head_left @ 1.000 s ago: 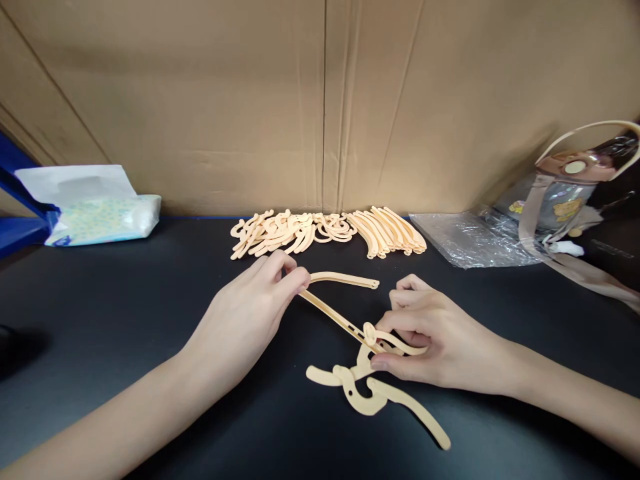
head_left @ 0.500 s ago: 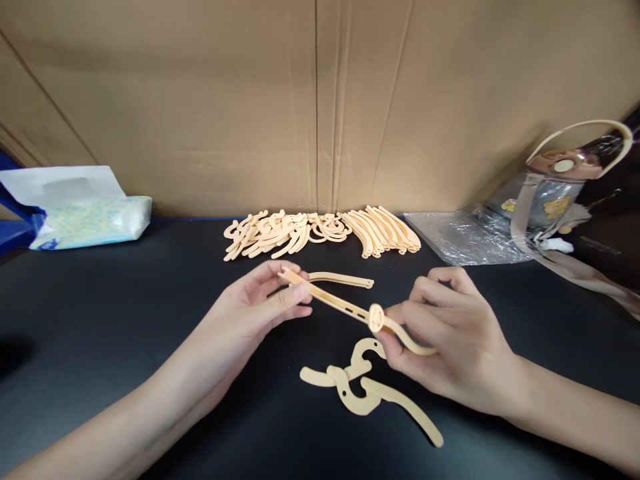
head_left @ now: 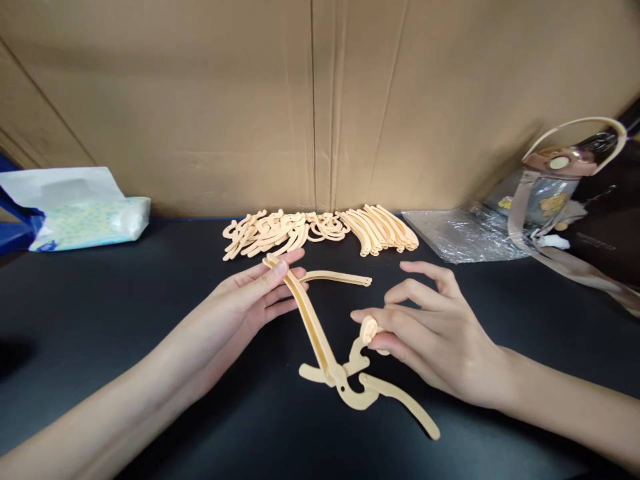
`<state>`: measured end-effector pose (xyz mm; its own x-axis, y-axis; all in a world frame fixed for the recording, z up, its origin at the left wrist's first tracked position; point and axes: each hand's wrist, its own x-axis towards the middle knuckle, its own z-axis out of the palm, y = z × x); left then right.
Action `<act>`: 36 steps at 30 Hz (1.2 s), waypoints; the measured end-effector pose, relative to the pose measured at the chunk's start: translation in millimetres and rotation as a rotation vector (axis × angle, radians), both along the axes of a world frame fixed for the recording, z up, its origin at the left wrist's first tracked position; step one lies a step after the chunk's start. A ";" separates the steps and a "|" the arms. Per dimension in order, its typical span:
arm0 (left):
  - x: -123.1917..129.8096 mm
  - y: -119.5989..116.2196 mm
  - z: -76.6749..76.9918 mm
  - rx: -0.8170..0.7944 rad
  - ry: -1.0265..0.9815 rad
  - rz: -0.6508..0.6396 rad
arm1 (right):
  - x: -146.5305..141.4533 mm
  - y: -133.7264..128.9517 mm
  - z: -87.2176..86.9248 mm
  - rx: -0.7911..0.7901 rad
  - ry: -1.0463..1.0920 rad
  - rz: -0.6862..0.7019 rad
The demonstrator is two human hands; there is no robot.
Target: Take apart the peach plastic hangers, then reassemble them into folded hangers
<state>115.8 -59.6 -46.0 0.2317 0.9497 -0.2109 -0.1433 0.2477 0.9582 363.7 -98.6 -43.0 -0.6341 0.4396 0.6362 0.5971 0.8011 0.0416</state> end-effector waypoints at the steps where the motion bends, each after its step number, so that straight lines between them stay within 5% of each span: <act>1: 1.5 -1.0 2.5 -0.028 -0.002 0.002 | 0.5 0.4 -0.6 0.011 0.017 -0.007; 7: 7.8 -5.9 11.4 -0.149 0.050 -0.102 | 3.4 9.4 -5.1 -0.008 -0.028 -0.021; 13: 4.0 -6.0 3.8 -0.075 0.233 -0.190 | 9.3 20.9 -13.5 -0.114 -0.170 0.008; 20: 7.5 -11.6 -5.7 0.206 0.447 -0.330 | 11.4 23.4 -19.0 -0.272 -0.201 0.044; 28: 9.6 -23.3 -8.8 0.538 1.052 -0.394 | 9.5 21.0 -15.9 -0.265 -0.146 0.060; 36: 13.5 -25.7 -21.0 1.099 0.996 -0.458 | 3.6 14.9 -16.9 -0.322 -0.155 0.072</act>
